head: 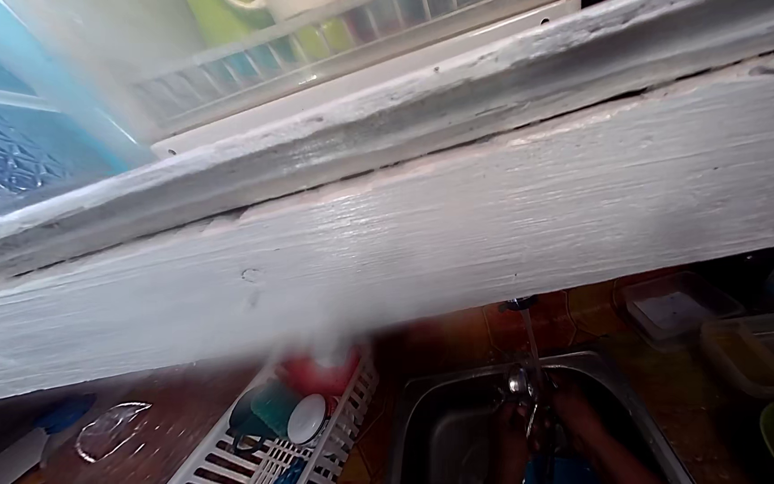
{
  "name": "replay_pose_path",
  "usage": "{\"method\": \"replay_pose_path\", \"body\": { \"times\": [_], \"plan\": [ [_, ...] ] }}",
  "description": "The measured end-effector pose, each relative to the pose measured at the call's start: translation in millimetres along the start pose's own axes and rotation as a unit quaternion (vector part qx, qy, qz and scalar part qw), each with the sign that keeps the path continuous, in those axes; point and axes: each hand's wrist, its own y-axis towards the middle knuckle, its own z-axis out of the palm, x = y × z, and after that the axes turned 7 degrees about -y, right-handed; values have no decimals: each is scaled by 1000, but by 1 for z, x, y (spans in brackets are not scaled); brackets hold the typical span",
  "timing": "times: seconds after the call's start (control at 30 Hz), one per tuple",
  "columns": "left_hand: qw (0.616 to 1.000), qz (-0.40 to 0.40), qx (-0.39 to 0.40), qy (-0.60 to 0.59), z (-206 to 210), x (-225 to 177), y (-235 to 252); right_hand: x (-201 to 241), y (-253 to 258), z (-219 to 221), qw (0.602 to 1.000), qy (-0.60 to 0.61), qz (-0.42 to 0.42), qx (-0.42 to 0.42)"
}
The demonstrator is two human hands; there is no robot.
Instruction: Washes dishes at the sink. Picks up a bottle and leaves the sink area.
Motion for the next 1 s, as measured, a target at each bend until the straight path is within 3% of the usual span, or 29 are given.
{"method": "replay_pose_path", "body": {
  "times": [0.1, 0.27, 0.4, 0.6, 0.77, 0.9, 1.0],
  "plan": [
    [1000, 14, 1, 8, 1, 3, 1, -1, 1, 2, 1000, -5, -24, -10],
    [998, 54, 31, 3, 5, 10, 3, -1, 6, -3, 998, -17, -34, 42],
    [994, 98, 35, 29, 8, 19, 16, 6, 9, -3, 997, -51, -62, 20],
    [978, 87, 183, 51, -4, 5, 27, 36, 5, -9, 986, -95, -122, 57],
    [958, 77, 274, -25, -6, 7, 34, 42, 8, -9, 990, 10, -96, 101],
    [964, 40, 256, 57, -5, 9, 33, 42, 3, -10, 981, 92, -64, 156],
    [960, 24, 262, 100, -6, 9, 29, 35, 3, -12, 970, 98, -99, 201]
  ]
}}
